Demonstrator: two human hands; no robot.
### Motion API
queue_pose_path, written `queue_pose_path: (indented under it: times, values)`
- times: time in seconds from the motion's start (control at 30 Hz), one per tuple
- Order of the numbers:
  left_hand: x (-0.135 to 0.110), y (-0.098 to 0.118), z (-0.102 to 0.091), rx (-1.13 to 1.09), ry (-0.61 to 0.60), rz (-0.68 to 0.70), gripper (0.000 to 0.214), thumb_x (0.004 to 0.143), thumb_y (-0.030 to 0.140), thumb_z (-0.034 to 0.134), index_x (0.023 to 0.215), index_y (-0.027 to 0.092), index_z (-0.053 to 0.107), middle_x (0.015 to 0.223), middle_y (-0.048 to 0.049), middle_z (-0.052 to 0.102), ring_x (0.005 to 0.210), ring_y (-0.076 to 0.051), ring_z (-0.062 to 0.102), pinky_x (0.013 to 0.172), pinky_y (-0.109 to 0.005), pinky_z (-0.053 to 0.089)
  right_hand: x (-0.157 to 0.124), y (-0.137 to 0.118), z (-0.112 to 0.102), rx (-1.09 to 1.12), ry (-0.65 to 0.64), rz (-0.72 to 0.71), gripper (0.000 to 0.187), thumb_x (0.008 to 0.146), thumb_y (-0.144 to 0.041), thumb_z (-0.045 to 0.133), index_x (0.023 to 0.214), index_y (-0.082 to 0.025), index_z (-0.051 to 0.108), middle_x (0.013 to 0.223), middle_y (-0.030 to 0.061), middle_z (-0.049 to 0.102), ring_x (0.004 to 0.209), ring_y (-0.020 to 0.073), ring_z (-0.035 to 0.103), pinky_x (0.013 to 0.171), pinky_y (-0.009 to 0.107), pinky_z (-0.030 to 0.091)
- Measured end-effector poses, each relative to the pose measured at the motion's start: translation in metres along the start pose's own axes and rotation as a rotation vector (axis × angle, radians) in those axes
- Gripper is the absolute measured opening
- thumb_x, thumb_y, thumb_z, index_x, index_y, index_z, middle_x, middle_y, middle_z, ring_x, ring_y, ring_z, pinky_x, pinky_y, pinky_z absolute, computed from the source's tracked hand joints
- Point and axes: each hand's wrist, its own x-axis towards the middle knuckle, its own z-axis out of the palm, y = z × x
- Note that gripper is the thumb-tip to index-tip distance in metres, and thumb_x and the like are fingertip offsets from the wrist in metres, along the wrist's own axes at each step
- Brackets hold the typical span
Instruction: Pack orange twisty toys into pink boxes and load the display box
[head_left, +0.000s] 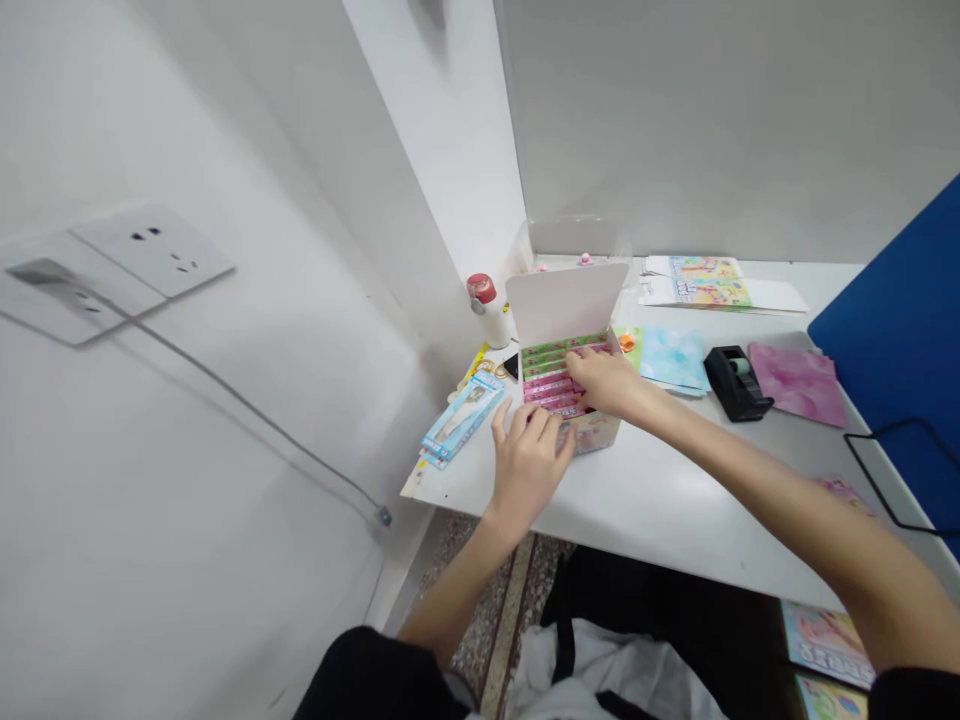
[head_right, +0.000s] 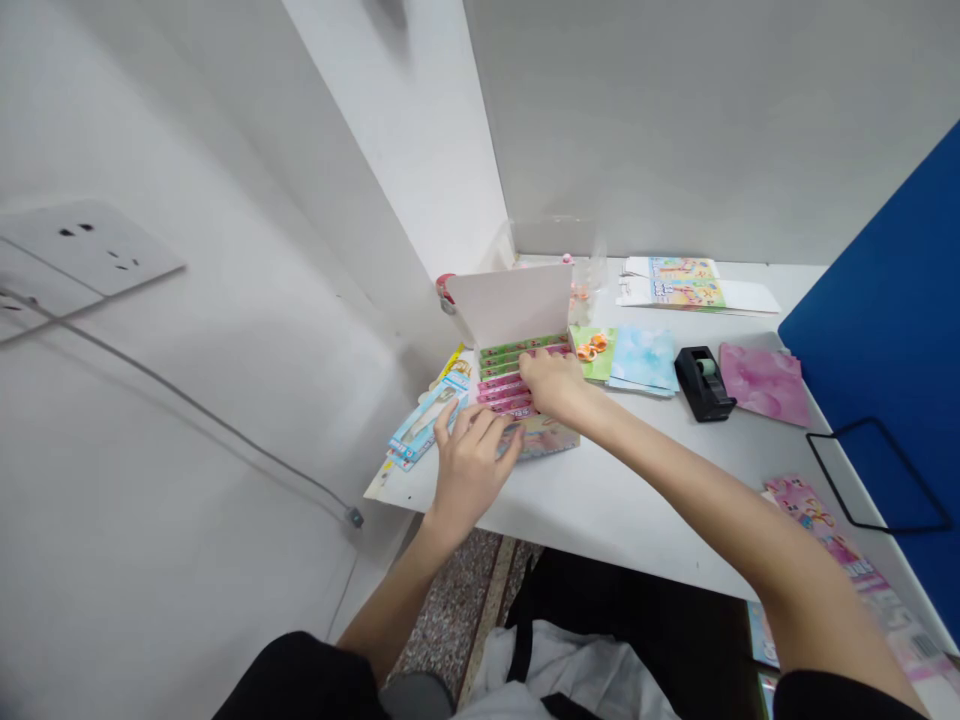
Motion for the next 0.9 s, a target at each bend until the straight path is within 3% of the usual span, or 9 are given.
queue_pose_path:
  times: [0.1,0.2,0.37,0.53,0.67,0.77,0.83,0.9]
  values:
    - [0.004,0.007,-0.002,0.005,-0.032,-0.007,0.014,0.087,0.03,0.061,0.077,0.021,0.063,0.075,-0.0045,0.062,0.09,-0.025,0.058,0.109,-0.051,0.03,0.0,0.002,0.002,-0.013,0.014,-0.039,0.054,0.075,-0.022,0.077,0.121,-0.013,0.049,0.123,0.0193,0.06,0.112,0.0316,0.059,0.088,0.038,0.043]
    - [0.008,0.014,-0.005,0.146,-0.037,-0.003,0.014,0.086,0.032,0.062,0.079,0.02,0.064,0.075,-0.0058,0.063,0.089,-0.027,0.057,0.108,-0.051,0.031,0.0,0.015,0.004,0.07,0.067,-0.086,0.048,0.074,-0.028,0.078,0.112,-0.013,0.052,0.114,0.0155,0.063,0.106,0.0293,0.061,0.081,0.034,0.044]
    - [0.015,0.016,-0.015,0.403,-0.155,-0.006,0.027,0.093,0.036,0.051,0.081,0.018,0.068,0.075,-0.0073,0.067,0.09,-0.028,0.058,0.109,-0.055,0.028,-0.002,0.032,0.01,0.126,0.122,-0.117,0.031,0.074,-0.013,0.071,0.102,-0.015,0.057,0.107,0.0123,0.066,0.096,0.0247,0.063,0.069,0.027,0.044]
    - [0.018,0.017,-0.019,0.452,-0.217,0.033,0.029,0.094,0.035,0.05,0.084,0.015,0.068,0.078,-0.0097,0.068,0.089,-0.028,0.06,0.104,-0.05,0.036,-0.004,0.021,0.008,-0.006,0.159,-0.002,0.032,0.082,-0.008,0.057,0.113,-0.013,0.058,0.111,0.0185,0.067,0.102,0.0287,0.066,0.074,0.031,0.048]
    - [0.014,0.018,-0.017,0.465,-0.206,0.043,0.029,0.094,0.035,0.049,0.087,0.013,0.067,0.078,-0.0102,0.065,0.087,-0.028,0.058,0.101,-0.047,0.039,-0.006,0.015,0.011,0.04,0.21,-0.063,0.036,0.082,0.0,0.049,0.115,-0.011,0.058,0.111,0.0182,0.066,0.102,0.0272,0.065,0.078,0.033,0.049]
    - [0.01,0.014,-0.013,0.449,-0.178,0.049,0.032,0.095,0.037,0.046,0.088,0.014,0.066,0.081,-0.0113,0.063,0.088,-0.029,0.057,0.098,-0.048,0.041,-0.021,0.017,0.024,0.222,0.392,-0.212,0.025,0.084,-0.002,0.047,0.104,-0.013,0.06,0.108,0.0143,0.064,0.099,0.0246,0.062,0.083,0.035,0.048]
    - [0.007,0.009,-0.01,0.406,-0.158,0.032,0.032,0.095,0.037,0.044,0.087,0.014,0.065,0.083,-0.0121,0.061,0.088,-0.029,0.055,0.091,-0.046,0.044,-0.044,0.018,0.036,0.461,0.631,-0.305,0.019,0.087,-0.009,0.05,0.103,-0.016,0.058,0.106,0.0106,0.062,0.101,0.0215,0.059,0.089,0.034,0.047]
    - [0.004,0.004,-0.006,0.302,-0.13,0.005,0.032,0.095,0.037,0.045,0.088,0.014,0.065,0.085,-0.012,0.059,0.088,-0.028,0.054,0.084,-0.043,0.046,-0.076,0.02,0.047,0.724,0.901,-0.264,0.022,0.092,-0.015,0.048,0.113,-0.019,0.054,0.105,0.0077,0.061,0.097,0.019,0.059,0.086,0.034,0.049]
